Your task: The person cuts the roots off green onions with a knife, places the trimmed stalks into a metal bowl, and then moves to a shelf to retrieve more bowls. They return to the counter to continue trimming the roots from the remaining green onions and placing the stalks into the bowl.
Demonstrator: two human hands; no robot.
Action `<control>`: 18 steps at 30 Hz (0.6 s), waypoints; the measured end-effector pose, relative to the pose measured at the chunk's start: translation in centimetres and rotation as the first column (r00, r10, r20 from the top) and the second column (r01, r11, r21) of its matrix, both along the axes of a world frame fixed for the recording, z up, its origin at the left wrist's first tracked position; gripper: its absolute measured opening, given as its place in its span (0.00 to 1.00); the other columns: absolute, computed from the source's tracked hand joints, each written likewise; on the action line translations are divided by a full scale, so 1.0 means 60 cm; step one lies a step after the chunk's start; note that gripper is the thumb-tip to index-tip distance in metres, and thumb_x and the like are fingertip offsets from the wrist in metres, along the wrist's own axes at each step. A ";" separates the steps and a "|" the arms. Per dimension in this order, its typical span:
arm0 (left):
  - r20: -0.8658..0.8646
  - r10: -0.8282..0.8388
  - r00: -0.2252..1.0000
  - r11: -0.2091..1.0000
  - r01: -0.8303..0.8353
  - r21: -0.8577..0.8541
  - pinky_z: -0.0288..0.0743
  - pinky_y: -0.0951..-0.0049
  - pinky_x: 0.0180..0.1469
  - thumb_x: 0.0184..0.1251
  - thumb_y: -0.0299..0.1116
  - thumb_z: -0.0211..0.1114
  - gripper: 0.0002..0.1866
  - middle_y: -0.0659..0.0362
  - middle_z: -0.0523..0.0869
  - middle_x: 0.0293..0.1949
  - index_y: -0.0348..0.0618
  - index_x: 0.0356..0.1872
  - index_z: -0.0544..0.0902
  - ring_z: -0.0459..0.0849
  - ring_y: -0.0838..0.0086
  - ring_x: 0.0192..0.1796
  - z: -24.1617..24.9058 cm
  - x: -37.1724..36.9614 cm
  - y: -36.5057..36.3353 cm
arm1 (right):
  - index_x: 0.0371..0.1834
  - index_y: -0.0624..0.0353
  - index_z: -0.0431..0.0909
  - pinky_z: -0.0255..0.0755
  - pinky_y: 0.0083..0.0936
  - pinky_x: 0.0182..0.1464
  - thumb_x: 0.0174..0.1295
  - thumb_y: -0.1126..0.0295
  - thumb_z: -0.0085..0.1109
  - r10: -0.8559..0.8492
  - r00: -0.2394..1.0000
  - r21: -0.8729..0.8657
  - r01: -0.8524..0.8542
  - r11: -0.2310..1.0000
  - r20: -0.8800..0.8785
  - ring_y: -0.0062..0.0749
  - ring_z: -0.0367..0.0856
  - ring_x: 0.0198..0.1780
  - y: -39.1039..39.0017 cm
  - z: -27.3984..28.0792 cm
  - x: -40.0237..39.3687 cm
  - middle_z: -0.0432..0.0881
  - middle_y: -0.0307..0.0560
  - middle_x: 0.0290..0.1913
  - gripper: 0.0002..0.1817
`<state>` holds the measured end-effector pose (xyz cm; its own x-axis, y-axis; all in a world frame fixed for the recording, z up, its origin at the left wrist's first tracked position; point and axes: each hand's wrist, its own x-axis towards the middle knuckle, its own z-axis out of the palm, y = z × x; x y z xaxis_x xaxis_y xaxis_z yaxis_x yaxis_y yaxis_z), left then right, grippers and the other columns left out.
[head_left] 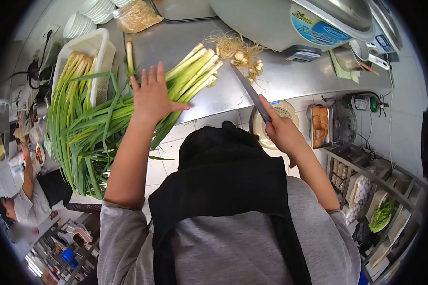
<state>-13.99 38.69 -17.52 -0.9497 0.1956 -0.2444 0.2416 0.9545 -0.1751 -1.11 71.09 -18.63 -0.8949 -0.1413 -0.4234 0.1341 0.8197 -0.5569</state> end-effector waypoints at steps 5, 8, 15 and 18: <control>0.092 -0.005 0.996 1.000 0.003 0.015 0.46 0.43 0.81 0.31 0.75 0.78 0.77 0.43 0.69 0.74 0.34 0.80 0.52 0.63 0.52 0.79 -0.010 0.021 -0.037 | 0.84 0.28 0.46 0.78 0.52 0.42 0.67 0.71 0.52 0.071 0.997 -0.038 -0.072 0.997 -0.036 0.59 0.84 0.32 -0.051 0.023 -0.013 0.83 0.62 0.28 0.44; 0.012 0.006 1.000 0.998 -0.007 0.070 0.50 0.48 0.81 0.34 0.73 0.79 0.72 0.47 0.73 0.68 0.33 0.76 0.57 0.70 0.55 0.73 -0.043 0.030 -0.042 | 0.84 0.30 0.43 0.77 0.51 0.40 0.67 0.74 0.51 0.217 0.976 0.061 -0.218 0.974 0.031 0.59 0.84 0.33 -0.126 0.055 -0.054 0.83 0.62 0.28 0.45; -0.043 0.068 0.997 0.980 -0.058 0.189 0.59 0.54 0.78 0.41 0.60 0.80 0.54 0.48 0.77 0.57 0.33 0.66 0.69 0.76 0.56 0.64 -0.057 0.035 -0.046 | 0.85 0.42 0.42 0.78 0.50 0.42 0.66 0.74 0.52 0.373 0.923 0.111 -0.363 0.925 -0.097 0.57 0.85 0.34 -0.231 0.044 -0.094 0.85 0.62 0.31 0.45; -0.078 0.042 0.996 0.978 -0.025 0.209 0.66 0.55 0.73 0.43 0.59 0.80 0.46 0.50 0.78 0.52 0.35 0.57 0.74 0.78 0.57 0.60 -0.066 0.032 -0.052 | 0.85 0.43 0.43 0.78 0.50 0.41 0.65 0.74 0.53 0.361 0.931 0.176 -0.364 0.915 0.051 0.56 0.85 0.35 -0.239 0.078 -0.089 0.85 0.60 0.31 0.45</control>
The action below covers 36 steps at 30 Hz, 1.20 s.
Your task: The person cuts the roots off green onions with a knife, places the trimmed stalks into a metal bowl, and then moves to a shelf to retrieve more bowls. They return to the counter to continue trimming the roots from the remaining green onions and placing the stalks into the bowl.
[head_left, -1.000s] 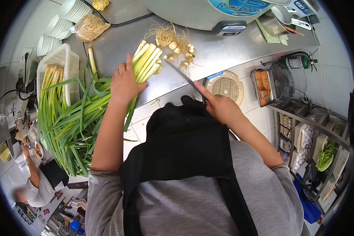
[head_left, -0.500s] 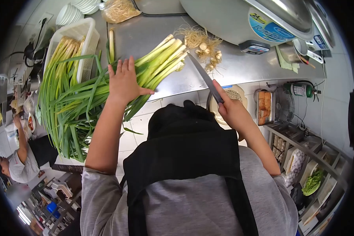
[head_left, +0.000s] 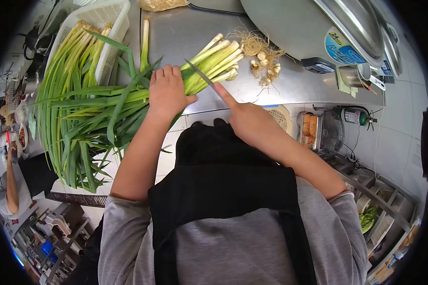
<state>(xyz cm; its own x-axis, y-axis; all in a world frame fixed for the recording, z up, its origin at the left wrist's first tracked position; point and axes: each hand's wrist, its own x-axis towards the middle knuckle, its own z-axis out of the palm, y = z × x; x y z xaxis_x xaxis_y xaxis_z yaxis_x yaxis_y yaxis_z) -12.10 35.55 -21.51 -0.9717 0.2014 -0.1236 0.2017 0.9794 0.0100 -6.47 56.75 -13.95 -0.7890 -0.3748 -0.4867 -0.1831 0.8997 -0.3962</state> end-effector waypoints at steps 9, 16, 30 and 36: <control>-0.035 -0.023 0.999 0.999 0.024 0.044 0.77 0.61 0.56 0.44 0.56 0.81 0.38 0.54 0.79 0.48 0.38 0.50 0.77 0.80 0.61 0.54 -0.005 -0.004 -0.009 | 0.85 0.44 0.43 0.78 0.46 0.39 0.62 0.75 0.55 0.014 0.988 0.029 -0.010 1.000 -0.156 0.53 0.85 0.33 -0.057 -0.108 -0.052 0.84 0.61 0.29 0.49; -0.013 -0.047 0.999 0.997 0.047 0.060 0.78 0.57 0.57 0.45 0.54 0.79 0.39 0.52 0.78 0.51 0.38 0.53 0.75 0.80 0.58 0.56 -0.018 0.001 -0.015 | 0.85 0.37 0.44 0.77 0.49 0.39 0.61 0.76 0.54 -0.049 0.995 0.041 0.053 0.998 -0.086 0.55 0.85 0.33 -0.058 -0.108 -0.031 0.83 0.62 0.29 0.49; 0.063 -0.044 0.997 0.999 0.043 0.026 0.77 0.56 0.59 0.49 0.53 0.78 0.39 0.49 0.79 0.52 0.36 0.55 0.74 0.80 0.54 0.57 0.000 -0.005 -0.006 | 0.85 0.36 0.43 0.78 0.50 0.42 0.62 0.76 0.50 -0.067 0.991 0.003 0.068 0.998 -0.118 0.58 0.84 0.33 -0.049 -0.128 -0.024 0.83 0.64 0.30 0.47; 0.058 -0.014 0.998 0.997 0.010 0.080 0.77 0.57 0.60 0.49 0.52 0.77 0.38 0.47 0.79 0.53 0.35 0.55 0.74 0.80 0.53 0.58 0.002 0.003 -0.002 | 0.85 0.35 0.42 0.78 0.51 0.42 0.63 0.74 0.52 -0.101 0.982 -0.077 0.090 0.993 -0.157 0.58 0.85 0.34 -0.043 -0.145 -0.036 0.84 0.63 0.31 0.48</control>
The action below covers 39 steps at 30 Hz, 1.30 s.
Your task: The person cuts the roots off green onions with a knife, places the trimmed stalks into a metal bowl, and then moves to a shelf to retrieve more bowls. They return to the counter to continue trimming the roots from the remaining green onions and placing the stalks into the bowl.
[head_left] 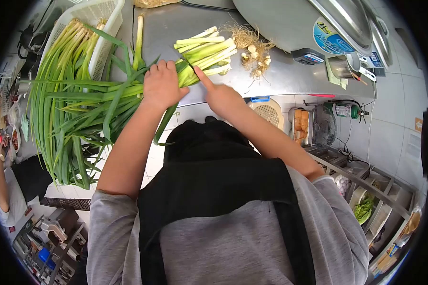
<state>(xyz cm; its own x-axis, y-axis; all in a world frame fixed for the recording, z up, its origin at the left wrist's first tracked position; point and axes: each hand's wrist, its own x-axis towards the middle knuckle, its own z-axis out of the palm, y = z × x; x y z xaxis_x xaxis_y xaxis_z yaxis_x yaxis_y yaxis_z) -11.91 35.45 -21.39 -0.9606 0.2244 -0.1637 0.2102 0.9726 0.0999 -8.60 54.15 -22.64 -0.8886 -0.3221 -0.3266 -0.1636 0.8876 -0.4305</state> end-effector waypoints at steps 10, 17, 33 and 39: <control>-0.019 0.125 0.992 0.990 -0.126 -0.067 0.83 0.60 0.55 0.53 0.51 0.76 0.34 0.45 0.85 0.48 0.34 0.52 0.75 0.86 0.55 0.53 -0.002 -0.043 -0.029 | 0.85 0.35 0.37 0.78 0.50 0.44 0.64 0.73 0.52 0.005 0.976 0.064 -0.020 0.998 0.216 0.58 0.86 0.37 0.078 0.043 0.073 0.85 0.65 0.35 0.49; 0.025 0.172 0.985 0.985 -0.171 -0.041 0.83 0.58 0.53 0.53 0.50 0.75 0.33 0.44 0.87 0.45 0.36 0.52 0.75 0.89 0.54 0.49 0.009 -0.052 -0.029 | 0.85 0.32 0.41 0.76 0.51 0.41 0.66 0.75 0.52 -0.012 0.990 -0.087 0.025 0.996 0.142 0.60 0.84 0.33 0.113 0.051 0.083 0.84 0.64 0.30 0.47; -0.058 0.296 0.953 0.954 -0.292 0.065 0.79 0.55 0.59 0.56 0.56 0.72 0.38 0.44 0.87 0.55 0.37 0.60 0.77 0.86 0.53 0.57 0.110 -0.326 -0.003 | 0.84 0.35 0.45 0.76 0.52 0.38 0.68 0.74 0.52 -0.201 0.979 -0.244 0.205 0.948 0.042 0.60 0.84 0.31 0.243 0.100 0.155 0.83 0.62 0.26 0.43; -0.161 0.118 0.980 0.993 -0.121 -0.007 0.80 0.54 0.58 0.58 0.55 0.71 0.36 0.46 0.87 0.54 0.39 0.59 0.75 0.87 0.56 0.57 0.091 -0.462 0.081 | 0.84 0.36 0.46 0.76 0.51 0.39 0.67 0.75 0.53 -0.296 0.953 -0.195 0.304 0.933 0.072 0.61 0.84 0.33 0.267 0.110 0.177 0.83 0.63 0.28 0.44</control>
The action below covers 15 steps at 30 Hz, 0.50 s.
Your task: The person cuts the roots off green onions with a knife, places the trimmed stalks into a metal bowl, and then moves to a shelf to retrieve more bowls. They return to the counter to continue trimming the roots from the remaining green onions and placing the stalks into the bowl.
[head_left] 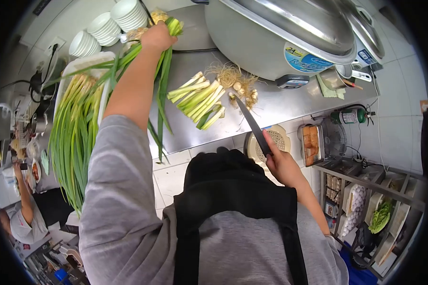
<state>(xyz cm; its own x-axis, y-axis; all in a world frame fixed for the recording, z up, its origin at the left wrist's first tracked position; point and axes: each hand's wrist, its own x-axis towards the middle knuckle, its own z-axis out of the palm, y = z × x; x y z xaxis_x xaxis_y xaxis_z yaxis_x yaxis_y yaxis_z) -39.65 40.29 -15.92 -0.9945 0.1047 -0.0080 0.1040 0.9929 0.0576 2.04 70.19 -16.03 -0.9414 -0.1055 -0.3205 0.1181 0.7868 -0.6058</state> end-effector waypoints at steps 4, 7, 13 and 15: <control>-0.080 -0.146 0.986 0.976 0.131 -0.172 0.79 0.50 0.60 0.56 0.59 0.74 0.45 0.49 0.82 0.63 0.41 0.68 0.68 0.80 0.54 0.66 -0.080 -0.002 0.013 | 0.84 0.36 0.47 0.76 0.51 0.39 0.66 0.76 0.53 -0.048 0.999 0.027 0.047 0.999 0.023 0.61 0.84 0.33 0.019 0.000 0.021 0.83 0.63 0.28 0.44; -0.313 -0.208 0.927 0.977 0.180 -0.116 0.66 0.43 0.71 0.55 0.62 0.74 0.54 0.45 0.71 0.71 0.44 0.77 0.60 0.69 0.50 0.74 -0.099 0.023 0.023 | 0.84 0.35 0.47 0.76 0.49 0.39 0.67 0.76 0.53 -0.075 0.997 0.036 0.074 0.997 0.029 0.61 0.83 0.32 0.038 -0.003 0.040 0.83 0.64 0.29 0.44; -0.112 -0.350 0.930 0.804 0.359 0.475 0.49 0.37 0.78 0.46 0.68 0.77 0.69 0.35 0.56 0.78 0.48 0.83 0.46 0.57 0.43 0.79 -0.112 0.259 0.046 | 0.84 0.30 0.48 0.77 0.29 0.32 0.70 0.74 0.52 -0.090 0.920 -0.300 0.216 0.929 0.381 0.30 0.82 0.25 0.076 -0.019 0.058 0.83 0.47 0.29 0.42; 0.059 -0.328 0.943 0.906 0.296 0.304 0.48 0.37 0.78 0.43 0.69 0.78 0.72 0.34 0.55 0.78 0.49 0.83 0.44 0.56 0.41 0.79 -0.092 0.337 0.061 | 0.84 0.28 0.48 0.77 0.25 0.30 0.71 0.73 0.51 -0.039 0.888 -0.341 0.216 0.915 0.458 0.24 0.79 0.24 0.084 -0.032 0.048 0.82 0.42 0.29 0.42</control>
